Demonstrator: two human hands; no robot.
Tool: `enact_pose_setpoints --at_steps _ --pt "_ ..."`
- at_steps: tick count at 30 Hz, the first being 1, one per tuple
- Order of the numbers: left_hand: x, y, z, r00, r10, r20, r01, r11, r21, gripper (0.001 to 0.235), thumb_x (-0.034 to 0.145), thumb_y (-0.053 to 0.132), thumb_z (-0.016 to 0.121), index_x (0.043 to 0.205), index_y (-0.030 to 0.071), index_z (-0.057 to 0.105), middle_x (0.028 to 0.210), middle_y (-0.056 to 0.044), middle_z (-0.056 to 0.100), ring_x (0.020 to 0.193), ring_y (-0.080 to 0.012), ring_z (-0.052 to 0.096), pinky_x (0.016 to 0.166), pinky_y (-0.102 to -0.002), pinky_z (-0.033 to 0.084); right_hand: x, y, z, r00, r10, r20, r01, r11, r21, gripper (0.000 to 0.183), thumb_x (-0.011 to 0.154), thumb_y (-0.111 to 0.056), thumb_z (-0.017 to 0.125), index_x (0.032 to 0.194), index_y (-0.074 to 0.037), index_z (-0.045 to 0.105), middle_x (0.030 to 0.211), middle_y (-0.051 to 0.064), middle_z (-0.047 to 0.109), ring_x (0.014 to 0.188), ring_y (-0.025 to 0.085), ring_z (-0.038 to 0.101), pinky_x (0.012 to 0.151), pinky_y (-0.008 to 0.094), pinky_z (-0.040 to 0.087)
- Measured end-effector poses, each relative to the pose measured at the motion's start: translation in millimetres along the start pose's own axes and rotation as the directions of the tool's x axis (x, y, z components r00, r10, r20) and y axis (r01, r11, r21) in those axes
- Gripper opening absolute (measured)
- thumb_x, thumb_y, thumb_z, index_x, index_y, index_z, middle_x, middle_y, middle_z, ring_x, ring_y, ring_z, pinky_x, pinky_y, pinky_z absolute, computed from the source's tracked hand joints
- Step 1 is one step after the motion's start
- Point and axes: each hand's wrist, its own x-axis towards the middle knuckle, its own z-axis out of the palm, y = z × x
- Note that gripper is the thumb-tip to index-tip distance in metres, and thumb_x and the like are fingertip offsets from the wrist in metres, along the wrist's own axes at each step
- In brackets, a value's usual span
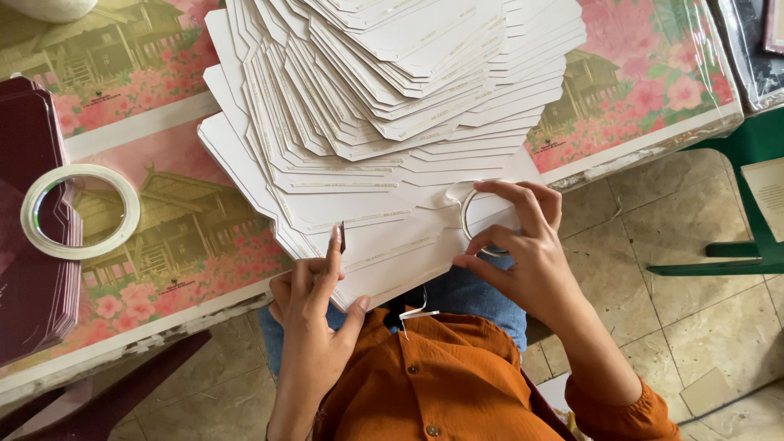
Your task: The person repeatedly applies a white circular ring to the edge of stacked white paper pieces, pressing it down with their fingers. They handle the rings and paper by hand, working through a large stack on a floral-patterned table.
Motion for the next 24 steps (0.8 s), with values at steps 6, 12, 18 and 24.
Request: enact_pose_setpoints --at_steps 6,12,18,24 --pt "1.7 -0.3 14.3 0.981 0.148 -0.124 -0.091 0.921 0.380 0.092 0.083 0.049 0.090 0.165 0.045 0.049 0.121 0.003 0.062 0.116 -0.0302 0.043 0.084 -0.049 0.039 -5.8 2.8 9.1 0.996 0.071 0.055 -0.067 0.994 -0.082 0.022 0.090 -0.036 0.086 0.082 -0.020 0.074 0.160 0.001 0.049 0.141 0.039 0.038 0.113 0.062 0.034" --pt "42.4 66.1 53.4 0.918 0.384 -0.097 -0.348 0.900 0.264 0.080 0.097 0.045 0.083 0.168 0.034 0.047 0.129 -0.011 0.055 0.116 -0.0312 0.053 0.091 -0.049 0.049 -4.3 -15.5 8.7 0.988 0.115 0.099 -0.099 0.982 -0.159 0.016 0.093 -0.031 0.077 0.092 -0.017 0.069 0.166 0.007 0.045 0.147 0.038 0.038 0.106 0.057 0.038" --pt "17.0 84.7 44.4 0.852 0.501 -0.153 -0.340 0.752 0.564 0.067 0.101 0.005 0.070 0.159 0.033 0.054 0.106 -0.001 0.058 0.086 -0.0224 0.055 0.068 -0.037 0.047 8.1 -30.9 -15.9 0.995 -0.044 -0.087 0.036 0.995 -0.092 0.016 0.101 -0.034 0.079 0.100 -0.019 0.073 0.155 0.014 0.054 0.140 0.042 0.047 0.119 0.052 0.034" --pt "25.9 49.9 41.0 0.902 0.432 -0.022 -0.403 0.858 0.317 0.072 0.107 0.040 0.069 0.169 0.019 0.041 0.118 -0.006 0.068 0.100 -0.0232 0.062 0.085 -0.038 0.058 12.4 -28.0 -10.3 0.999 0.039 -0.035 -0.038 0.999 0.036 0.014 0.100 -0.022 0.077 0.093 -0.012 0.071 0.151 0.015 0.057 0.133 0.040 0.050 0.118 0.055 0.039"
